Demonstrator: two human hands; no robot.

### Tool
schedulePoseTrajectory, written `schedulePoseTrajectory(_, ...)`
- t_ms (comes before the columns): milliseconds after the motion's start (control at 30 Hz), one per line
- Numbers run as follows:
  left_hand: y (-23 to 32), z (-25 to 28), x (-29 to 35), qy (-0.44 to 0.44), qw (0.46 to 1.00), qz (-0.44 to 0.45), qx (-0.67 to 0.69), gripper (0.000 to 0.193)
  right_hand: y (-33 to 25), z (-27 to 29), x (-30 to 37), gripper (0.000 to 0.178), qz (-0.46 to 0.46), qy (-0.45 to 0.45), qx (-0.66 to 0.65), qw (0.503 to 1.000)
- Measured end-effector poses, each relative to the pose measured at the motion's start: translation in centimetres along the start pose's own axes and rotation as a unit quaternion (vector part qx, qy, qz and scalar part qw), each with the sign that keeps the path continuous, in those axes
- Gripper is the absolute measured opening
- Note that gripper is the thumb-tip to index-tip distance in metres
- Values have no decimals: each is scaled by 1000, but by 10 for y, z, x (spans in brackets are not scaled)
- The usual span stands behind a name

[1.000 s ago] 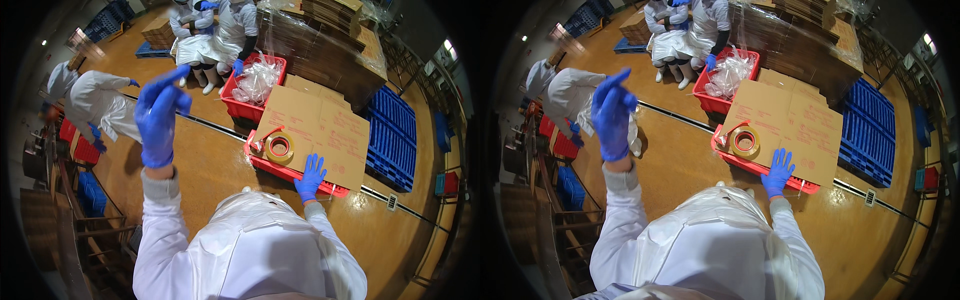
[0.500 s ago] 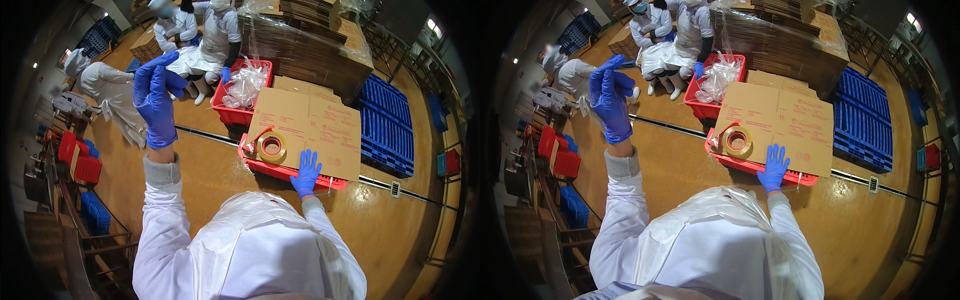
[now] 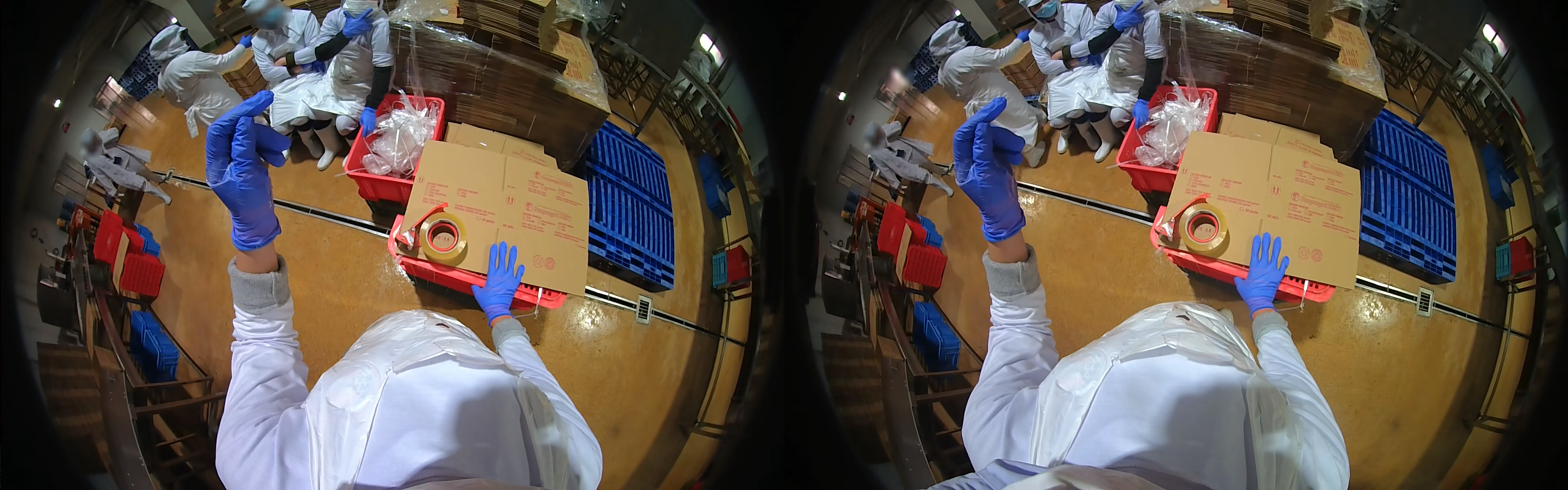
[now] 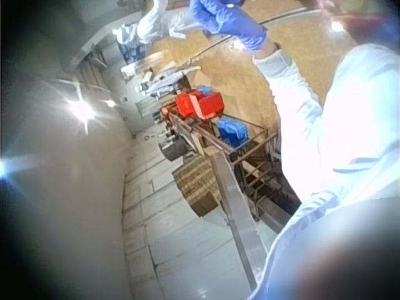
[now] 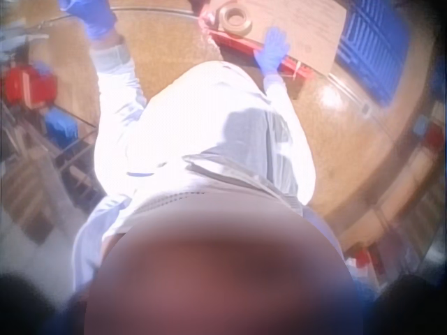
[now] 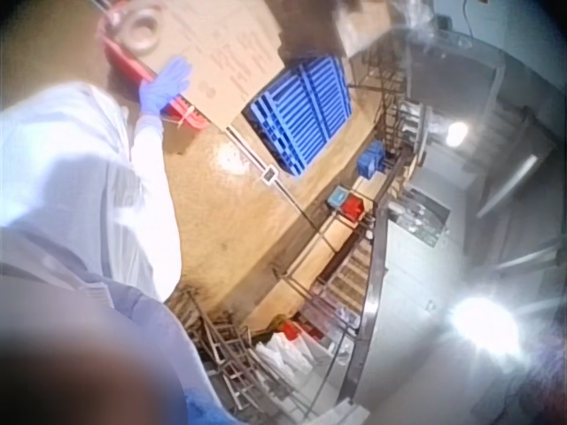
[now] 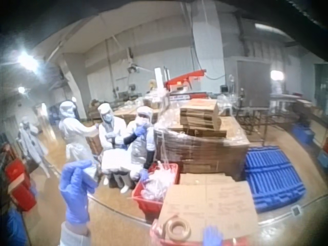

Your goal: The person tapes cardboard boxes on a conveyor belt using a handheld tape dispenser. They repeatedly apply tape across the top seam of each box and move the sealed boxes along the line. Other workers in protective gear are visible in the background.

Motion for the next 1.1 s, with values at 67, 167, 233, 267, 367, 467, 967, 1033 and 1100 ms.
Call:
schedulePoseTrajectory(67, 1, -1, 0, -4, 1000, -3, 0, 22, 0, 0, 0, 119, -1, -2, 0, 1000)
schedulePoseTrajectory(167, 2, -4, 3, -4, 1000, 3, -9, 22, 1, -1, -1, 119, 1, 0, 1, 1000)
schedulePoseTrajectory(233, -1, -3, 5, -9, 1000, 8, -16, 22, 1, -1, -1, 119, 2, 0, 0, 1000)
schedulePoseTrajectory(267, -2, -4, 6, -10, 1000, 12, -12, 23, 1, -1, -1, 120, 3, 1, -1, 1000)
schedulePoseTrajectory(367, -6, -4, 11, -18, 999, 26, -12, 23, 0, 0, -1, 120, 4, 5, -6, 1000)
schedulePoseTrajectory(467, -11, -4, 19, -24, 999, 44, -19, 23, 0, 2, -1, 120, 1, 3, -6, 1000)
schedulePoseTrajectory(967, -51, 5, 75, 7, 980, 197, -2, 20, 0, 0, -1, 119, 1, -3, -12, 1000)
schedulePoseTrajectory(1033, -65, 7, 86, -13, 970, 242, -21, 18, 0, 0, -1, 120, 2, -7, -7, 1000)
schedulePoseTrajectory(1100, -84, -7, 109, -49, 950, 305, -33, 20, 2, 0, 0, 120, 1, -8, 2, 1000)
Point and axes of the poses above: each hand's wrist, its own x-axis away from the middle knuckle, its own z-axis out of the back of the hand, y = z × x, the point moved 6 cm from there along -x, towards the middle knuckle, and after that the axes turned 14 degrees about y, right-handed, at the moved point
